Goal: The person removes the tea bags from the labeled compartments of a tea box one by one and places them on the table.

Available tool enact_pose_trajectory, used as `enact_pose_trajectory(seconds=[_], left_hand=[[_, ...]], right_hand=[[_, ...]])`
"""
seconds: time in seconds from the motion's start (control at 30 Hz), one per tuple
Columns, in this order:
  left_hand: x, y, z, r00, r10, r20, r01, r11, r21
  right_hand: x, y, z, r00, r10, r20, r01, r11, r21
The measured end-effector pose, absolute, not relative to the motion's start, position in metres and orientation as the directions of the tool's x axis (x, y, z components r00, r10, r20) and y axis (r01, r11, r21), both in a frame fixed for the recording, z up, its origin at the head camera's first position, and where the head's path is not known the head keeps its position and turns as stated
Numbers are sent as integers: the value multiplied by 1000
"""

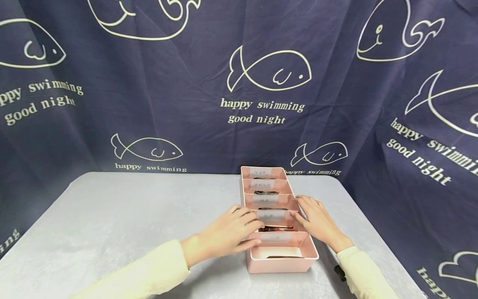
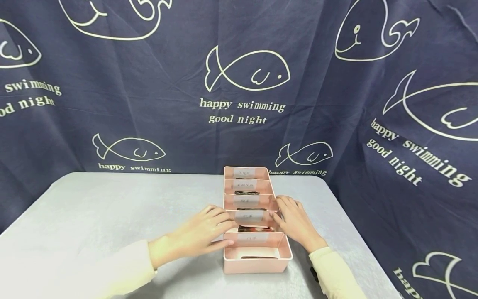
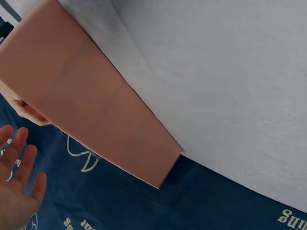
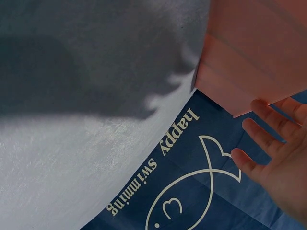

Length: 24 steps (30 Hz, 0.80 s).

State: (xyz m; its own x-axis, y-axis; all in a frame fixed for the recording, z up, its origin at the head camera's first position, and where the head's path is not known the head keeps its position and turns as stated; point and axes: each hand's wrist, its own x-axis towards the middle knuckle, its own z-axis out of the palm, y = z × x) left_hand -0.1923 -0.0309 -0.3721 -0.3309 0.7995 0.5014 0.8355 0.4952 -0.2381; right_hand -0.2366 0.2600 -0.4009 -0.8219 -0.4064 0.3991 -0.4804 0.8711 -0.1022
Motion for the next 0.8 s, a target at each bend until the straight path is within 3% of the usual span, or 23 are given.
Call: enact_pose_trajectory(seconds=[0.13, 0.57, 0.8], left_hand=[[-188, -25, -371, -328, 824, 461, 849, 471, -238], [-181, -12, -377, -191, 875, 445, 884, 351, -310], [-179, -7, -382, -166, 888, 429, 885, 326, -333]], right_hand=[[-236, 259, -401, -829, -399, 392, -474, 873, -115], [-235, 258, -400, -830, -397, 392, -474, 872, -120], [-235, 259, -401, -834, -393, 386, -468, 876, -119]])
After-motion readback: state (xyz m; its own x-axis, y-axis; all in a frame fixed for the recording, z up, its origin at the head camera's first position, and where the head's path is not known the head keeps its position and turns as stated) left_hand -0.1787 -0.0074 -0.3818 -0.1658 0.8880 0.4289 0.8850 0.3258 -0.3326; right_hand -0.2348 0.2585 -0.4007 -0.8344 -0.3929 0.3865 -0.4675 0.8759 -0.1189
